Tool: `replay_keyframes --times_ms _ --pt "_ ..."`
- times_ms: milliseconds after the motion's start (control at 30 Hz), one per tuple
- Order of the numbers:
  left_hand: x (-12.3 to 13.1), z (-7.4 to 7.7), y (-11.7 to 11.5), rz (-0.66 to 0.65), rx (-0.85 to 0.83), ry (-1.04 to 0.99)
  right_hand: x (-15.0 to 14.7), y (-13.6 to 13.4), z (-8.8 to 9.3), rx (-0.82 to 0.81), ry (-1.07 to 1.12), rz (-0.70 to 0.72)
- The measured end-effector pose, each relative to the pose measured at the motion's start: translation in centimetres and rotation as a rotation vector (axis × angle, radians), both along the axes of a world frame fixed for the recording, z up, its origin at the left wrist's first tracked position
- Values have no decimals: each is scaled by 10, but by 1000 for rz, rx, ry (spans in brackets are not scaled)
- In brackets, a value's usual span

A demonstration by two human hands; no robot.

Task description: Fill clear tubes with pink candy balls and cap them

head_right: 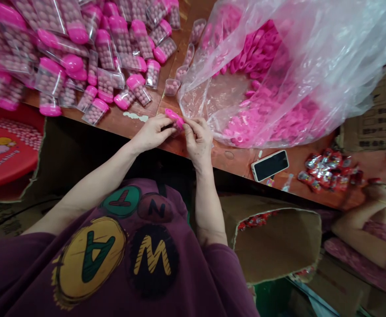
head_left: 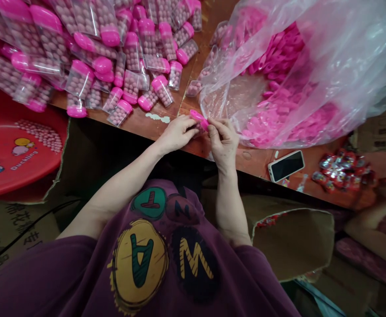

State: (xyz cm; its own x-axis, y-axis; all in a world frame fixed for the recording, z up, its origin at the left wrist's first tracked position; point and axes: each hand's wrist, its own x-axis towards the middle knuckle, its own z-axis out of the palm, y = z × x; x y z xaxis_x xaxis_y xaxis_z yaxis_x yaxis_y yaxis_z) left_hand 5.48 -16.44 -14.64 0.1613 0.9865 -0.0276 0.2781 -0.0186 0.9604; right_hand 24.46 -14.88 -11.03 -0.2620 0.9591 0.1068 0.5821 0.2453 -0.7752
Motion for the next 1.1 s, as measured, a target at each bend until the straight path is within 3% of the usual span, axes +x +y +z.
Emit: replay_keyframes --times_ms 200,467,700,933,1100 --pt "-1 -1 0 -9 -2 47 -3 4 -6 78 -30 47" --pt "0 1 0 19 -17 42 -5 2 -30 284 -114 22" --pt "-4 -1 1 12 -13 -2 4 7 -40 303 -160 157" --pt "-7 2 1 -9 -3 -37 2 -1 -27 255 -116 122" --pt "4 6 -7 38 38 81 2 -3 -14 209 -64 93"
